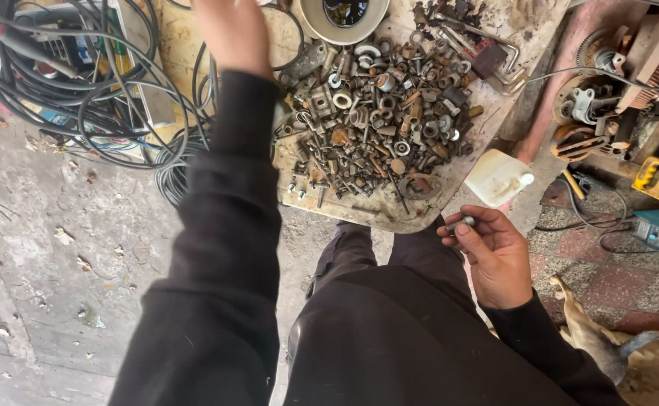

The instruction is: The person sorts through a large pile of mixed metal fasteners on a workbench, picking up and examining various bolts, nuts, and washers. They place some items into a white plastic container and later pet a dog that enters the scene.

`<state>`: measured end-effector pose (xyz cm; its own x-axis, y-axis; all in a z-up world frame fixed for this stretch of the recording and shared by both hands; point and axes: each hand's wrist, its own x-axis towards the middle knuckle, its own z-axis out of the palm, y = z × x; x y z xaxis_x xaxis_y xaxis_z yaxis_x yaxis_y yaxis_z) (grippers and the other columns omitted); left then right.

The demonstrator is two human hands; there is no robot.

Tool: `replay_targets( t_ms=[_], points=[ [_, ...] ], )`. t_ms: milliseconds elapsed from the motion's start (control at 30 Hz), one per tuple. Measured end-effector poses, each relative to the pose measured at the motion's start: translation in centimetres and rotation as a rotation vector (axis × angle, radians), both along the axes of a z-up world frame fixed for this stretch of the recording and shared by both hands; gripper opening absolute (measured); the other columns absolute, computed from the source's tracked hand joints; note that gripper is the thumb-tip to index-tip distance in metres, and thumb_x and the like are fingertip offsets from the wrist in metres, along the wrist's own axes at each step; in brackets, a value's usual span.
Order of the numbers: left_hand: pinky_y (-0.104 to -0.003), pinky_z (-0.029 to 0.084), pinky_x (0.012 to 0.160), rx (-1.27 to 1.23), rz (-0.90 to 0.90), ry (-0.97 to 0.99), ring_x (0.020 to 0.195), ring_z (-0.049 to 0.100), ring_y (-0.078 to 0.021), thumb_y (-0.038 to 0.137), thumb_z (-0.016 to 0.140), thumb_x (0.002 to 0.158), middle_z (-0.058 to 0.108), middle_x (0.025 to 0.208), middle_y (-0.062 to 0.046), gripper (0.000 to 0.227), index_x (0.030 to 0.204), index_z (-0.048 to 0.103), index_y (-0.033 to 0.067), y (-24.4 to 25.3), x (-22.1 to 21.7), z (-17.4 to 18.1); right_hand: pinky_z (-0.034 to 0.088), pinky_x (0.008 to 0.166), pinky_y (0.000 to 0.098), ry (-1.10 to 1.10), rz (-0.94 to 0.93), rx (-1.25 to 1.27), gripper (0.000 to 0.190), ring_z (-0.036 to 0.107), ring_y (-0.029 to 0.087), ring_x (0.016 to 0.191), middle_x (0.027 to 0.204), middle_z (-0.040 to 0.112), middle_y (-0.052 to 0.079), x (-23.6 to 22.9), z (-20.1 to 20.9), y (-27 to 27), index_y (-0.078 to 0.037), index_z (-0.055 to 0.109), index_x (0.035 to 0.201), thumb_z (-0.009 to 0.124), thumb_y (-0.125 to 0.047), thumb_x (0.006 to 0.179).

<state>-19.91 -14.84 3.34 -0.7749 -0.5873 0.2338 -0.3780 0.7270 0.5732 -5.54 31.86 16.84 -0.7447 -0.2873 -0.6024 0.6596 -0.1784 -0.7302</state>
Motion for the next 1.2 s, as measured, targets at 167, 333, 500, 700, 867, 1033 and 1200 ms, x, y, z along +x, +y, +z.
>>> replay_targets(
  t_ms=[167,333,500,700,867,1033,1200],
  points=[
    [-0.04,0.061,0.075,0.153,-0.475,-0.095,0.085,0.072,-0.0251,0.014,0.072,0.088,0.071,0.096,-0.012,0.022,0.11,0.074,0.0085,15.0,3.3,2.7,0.059,0.089,0.0361,0.005,-0.021,0.012,0.026,0.071,0.025,0.104,0.115,0.07,0.015,-0.2,0.1,0.3,0.0,0.061,0.126,0.063,-0.001,0.1],
    [-0.044,0.061,0.075,-0.176,-0.633,-0.366,0.094,0.067,-0.0322,0.01,0.068,0.085,0.063,0.108,-0.018,0.032,0.116,0.071,0.005,19.9,0.4,-5.2,0.059,0.088,0.0362,-0.014,-0.042,0.051,0.026,0.071,0.026,0.103,0.114,0.07,0.015,-0.1,-0.2,0.8,0.0,0.062,0.126,0.064,-0.001,0.1],
    [-0.044,0.062,0.074,-0.192,-0.608,-0.615,0.101,0.067,-0.0346,0.009,0.065,0.09,0.062,0.112,-0.019,0.019,0.108,0.071,0.0091,20.7,-1.3,-4.7,0.059,0.089,0.0363,-0.024,-0.072,0.051,0.026,0.071,0.026,0.103,0.114,0.07,0.015,0.7,-0.4,1.4,0.0,0.062,0.126,0.064,-0.001,0.1],
    [-0.049,0.059,0.074,-0.078,-0.73,-0.579,0.087,0.07,-0.035,0.008,0.069,0.086,0.07,0.097,-0.016,0.019,0.101,0.078,0.0165,17.7,-1.1,-5.0,0.059,0.088,0.0357,-0.013,-0.082,0.033,0.026,0.072,0.025,0.102,0.113,0.071,0.015,0.6,-0.4,1.9,-0.001,0.062,0.125,0.064,-0.001,0.099],
    [-0.042,0.062,0.081,0.368,-0.609,-0.265,0.089,0.075,-0.0268,0.011,0.079,0.086,0.076,0.101,-0.014,0.028,0.114,0.077,0.0117,15.1,3.0,-0.7,0.059,0.088,0.0358,-0.015,-0.091,0.026,0.025,0.072,0.026,0.102,0.113,0.071,0.015,0.3,-0.3,2.1,-0.001,0.062,0.124,0.064,0.0,0.1],
    [-0.034,0.069,0.08,1.106,-0.235,-0.062,0.095,0.078,-0.0191,0.009,0.073,0.096,0.077,0.116,-0.014,0.033,0.128,0.069,0.0069,10.6,8.7,2.0,0.059,0.088,0.0363,-0.018,-0.078,0.024,0.025,0.072,0.026,0.102,0.112,0.07,0.015,0.0,-0.2,2.0,-0.001,0.062,0.124,0.064,0.0,0.1],
    [-0.035,0.065,0.087,1.563,-0.024,0.418,0.102,0.07,-0.0184,0.006,0.065,0.11,0.069,0.126,-0.017,0.035,0.143,0.059,-0.0008,6.4,11.3,5.1,0.059,0.089,0.0362,-0.005,-0.04,-0.03,0.026,0.071,0.026,0.103,0.114,0.07,0.015,0.2,-0.4,1.3,-0.001,0.062,0.126,0.063,0.0,0.1]
  ],
)
